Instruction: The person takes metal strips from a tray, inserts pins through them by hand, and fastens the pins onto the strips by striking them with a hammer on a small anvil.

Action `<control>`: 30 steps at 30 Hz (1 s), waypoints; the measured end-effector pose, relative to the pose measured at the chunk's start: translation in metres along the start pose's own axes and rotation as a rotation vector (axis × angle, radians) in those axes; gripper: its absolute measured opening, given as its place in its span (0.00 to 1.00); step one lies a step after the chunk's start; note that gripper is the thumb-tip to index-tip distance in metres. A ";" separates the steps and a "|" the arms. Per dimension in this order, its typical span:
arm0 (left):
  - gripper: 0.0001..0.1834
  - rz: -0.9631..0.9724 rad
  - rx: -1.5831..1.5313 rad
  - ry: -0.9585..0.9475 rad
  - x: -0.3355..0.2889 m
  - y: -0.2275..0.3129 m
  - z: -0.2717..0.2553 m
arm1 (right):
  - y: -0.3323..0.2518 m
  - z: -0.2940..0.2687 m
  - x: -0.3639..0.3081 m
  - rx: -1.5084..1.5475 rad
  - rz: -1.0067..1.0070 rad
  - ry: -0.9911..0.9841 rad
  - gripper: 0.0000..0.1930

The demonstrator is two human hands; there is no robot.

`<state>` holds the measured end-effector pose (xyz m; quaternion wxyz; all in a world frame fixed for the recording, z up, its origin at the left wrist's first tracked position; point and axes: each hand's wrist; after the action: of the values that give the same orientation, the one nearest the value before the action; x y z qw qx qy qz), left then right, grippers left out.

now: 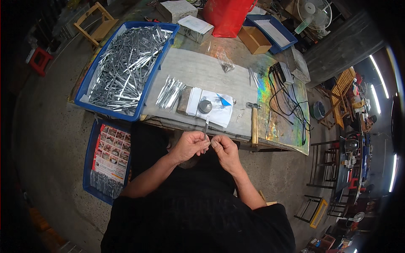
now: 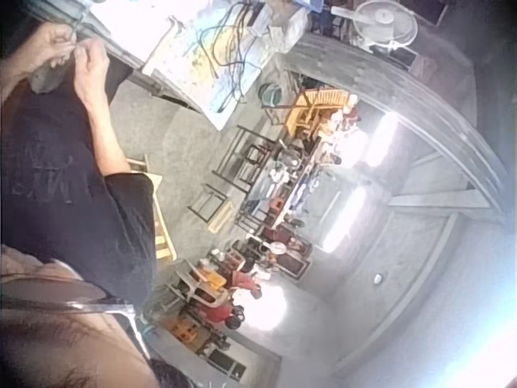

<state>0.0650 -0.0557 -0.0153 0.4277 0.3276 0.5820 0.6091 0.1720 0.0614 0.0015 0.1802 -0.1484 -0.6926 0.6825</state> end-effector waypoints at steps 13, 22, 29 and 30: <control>0.05 0.021 -0.364 0.282 0.002 0.000 -0.005 | 0.003 0.017 -0.001 0.361 0.195 0.043 0.08; 0.06 0.022 -0.379 0.319 0.001 -0.001 0.001 | 0.004 0.021 0.001 0.430 0.202 0.042 0.08; 0.05 0.077 -0.323 0.351 0.003 -0.008 0.004 | 0.009 0.023 0.001 0.525 0.206 0.075 0.08; 0.05 0.076 -0.322 0.351 0.003 -0.008 0.003 | 0.008 0.023 0.001 0.526 0.206 0.075 0.08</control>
<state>0.0680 -0.0519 -0.0231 0.3433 0.1660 0.5300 0.7574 0.1604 0.0411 -0.0070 0.1676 -0.1916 -0.4659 0.8474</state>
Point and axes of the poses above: each hand's wrist, its own x-axis towards the middle knuckle, its own z-axis out of the palm, y = z × x, and after that the axes turned 14 degrees about x, right-handed
